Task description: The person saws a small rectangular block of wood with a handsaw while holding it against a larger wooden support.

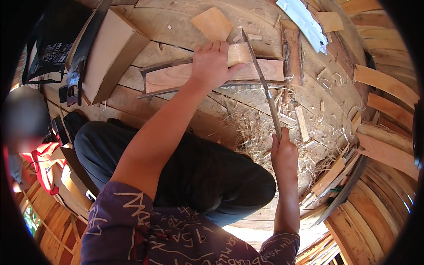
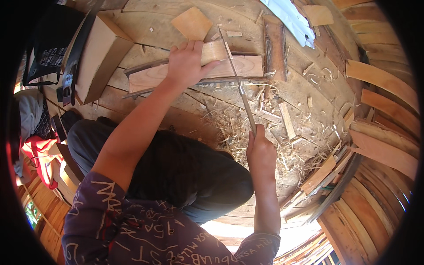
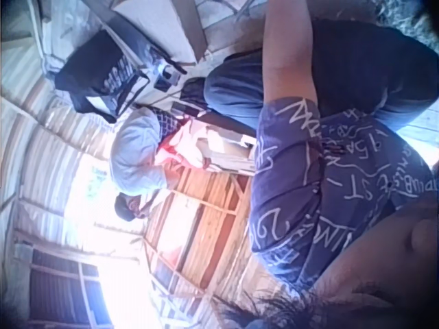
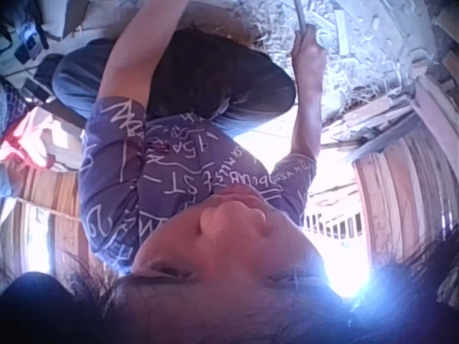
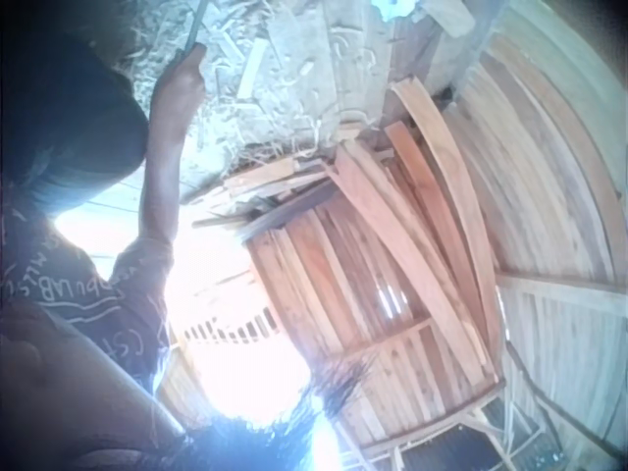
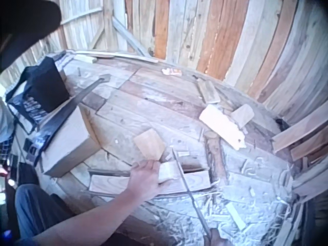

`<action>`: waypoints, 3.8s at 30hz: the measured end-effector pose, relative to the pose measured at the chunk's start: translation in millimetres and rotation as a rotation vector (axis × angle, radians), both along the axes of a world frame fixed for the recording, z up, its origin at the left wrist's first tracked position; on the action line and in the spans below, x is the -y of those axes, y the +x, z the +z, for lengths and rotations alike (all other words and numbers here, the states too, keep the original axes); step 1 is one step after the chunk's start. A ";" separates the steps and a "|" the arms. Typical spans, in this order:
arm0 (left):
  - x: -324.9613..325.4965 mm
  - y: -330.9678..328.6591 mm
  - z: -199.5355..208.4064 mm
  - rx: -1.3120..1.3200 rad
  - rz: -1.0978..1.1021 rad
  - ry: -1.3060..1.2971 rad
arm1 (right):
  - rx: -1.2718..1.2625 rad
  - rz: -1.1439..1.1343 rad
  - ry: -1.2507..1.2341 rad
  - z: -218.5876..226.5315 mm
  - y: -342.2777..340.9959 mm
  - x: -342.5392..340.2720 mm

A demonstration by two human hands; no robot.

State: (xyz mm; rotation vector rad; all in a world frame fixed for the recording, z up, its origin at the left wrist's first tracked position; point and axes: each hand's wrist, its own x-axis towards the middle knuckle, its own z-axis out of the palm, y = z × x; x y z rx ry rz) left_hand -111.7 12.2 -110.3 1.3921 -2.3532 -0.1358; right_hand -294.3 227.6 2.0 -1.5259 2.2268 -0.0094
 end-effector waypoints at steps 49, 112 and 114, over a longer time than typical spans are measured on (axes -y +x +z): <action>5.7 -0.9 -7.0 -0.010 0.067 0.090 | -0.014 0.077 -0.032 -8.5 -1.3 48.7; 3.9 13.8 13.6 0.067 -0.041 0.238 | 0.221 -0.559 -0.424 13.9 11.3 -57.2; 16.5 14.8 23.4 0.139 -0.057 0.381 | 0.230 -0.614 -0.444 26.3 21.1 -68.3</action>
